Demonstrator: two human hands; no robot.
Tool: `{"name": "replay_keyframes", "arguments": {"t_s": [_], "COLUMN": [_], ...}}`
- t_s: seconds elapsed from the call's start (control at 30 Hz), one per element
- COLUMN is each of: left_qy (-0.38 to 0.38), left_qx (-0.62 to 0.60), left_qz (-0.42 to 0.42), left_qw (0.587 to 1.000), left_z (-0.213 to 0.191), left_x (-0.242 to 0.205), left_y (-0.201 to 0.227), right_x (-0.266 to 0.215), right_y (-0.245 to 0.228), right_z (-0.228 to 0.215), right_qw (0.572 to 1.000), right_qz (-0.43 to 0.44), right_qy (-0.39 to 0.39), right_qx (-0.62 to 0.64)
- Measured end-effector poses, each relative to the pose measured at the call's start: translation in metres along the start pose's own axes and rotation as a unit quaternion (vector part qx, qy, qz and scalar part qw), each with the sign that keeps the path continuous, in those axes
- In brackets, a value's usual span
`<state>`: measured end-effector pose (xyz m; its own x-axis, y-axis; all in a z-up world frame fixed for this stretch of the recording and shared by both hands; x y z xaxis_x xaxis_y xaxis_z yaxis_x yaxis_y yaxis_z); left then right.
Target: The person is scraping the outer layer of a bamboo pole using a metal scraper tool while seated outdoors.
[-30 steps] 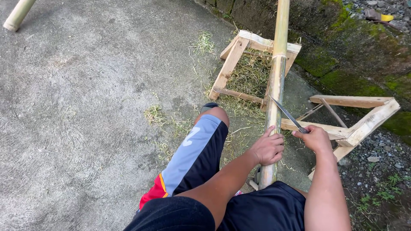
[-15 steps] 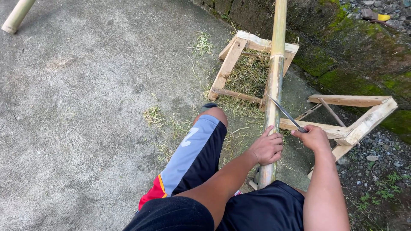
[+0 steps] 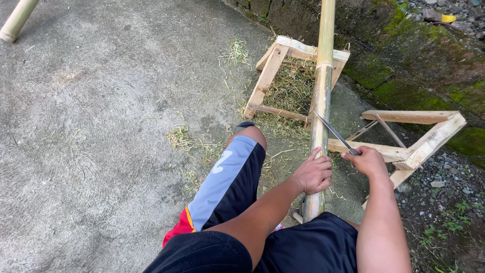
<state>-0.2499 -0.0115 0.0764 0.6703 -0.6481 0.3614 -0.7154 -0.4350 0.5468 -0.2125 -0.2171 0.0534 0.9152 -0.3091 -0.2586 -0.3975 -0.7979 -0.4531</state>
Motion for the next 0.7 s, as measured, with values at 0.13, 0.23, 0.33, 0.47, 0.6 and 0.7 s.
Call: {"name": "replay_keyframes", "arguments": {"t_s": [0.13, 0.23, 0.33, 0.47, 0.6, 0.7], "left_qy": [0.002, 0.0, -0.002, -0.013, -0.023, -0.006], "left_qx": [0.0, 0.004, 0.008, 0.009, 0.015, 0.078], "left_qz": [-0.001, -0.001, -0.003, -0.001, 0.015, 0.025], "left_qw": [1.0, 1.0, 1.0, 1.0, 1.0, 0.997], "left_z": [-0.004, -0.006, -0.006, 0.011, 0.025, 0.018], "left_x": [0.0, 0.001, 0.002, 0.001, -0.006, -0.011], "left_y": [0.002, 0.003, 0.001, -0.006, -0.003, 0.011], "right_x": [0.001, 0.002, 0.005, 0.002, 0.0, -0.021], "right_y": [-0.002, 0.001, 0.003, 0.005, 0.015, -0.015], "right_z": [0.0, 0.001, 0.002, 0.0, 0.001, -0.011], "right_qw": [1.0, 1.0, 1.0, 0.999, 0.996, 0.995], "right_qz": [-0.007, -0.011, -0.013, -0.008, -0.04, -0.05], "right_qy": [-0.002, -0.002, -0.001, 0.011, 0.038, 0.039], "right_qx": [-0.01, -0.018, -0.017, -0.045, -0.075, -0.072]}}
Point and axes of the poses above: each hand's wrist, its own x-axis towards the middle knuckle, its own z-axis out of the palm, y = z × x, the point moved 10 cm from there along x, towards the middle knuckle, and after that the axes turned 14 degrees about -z, right-handed, at the moved point
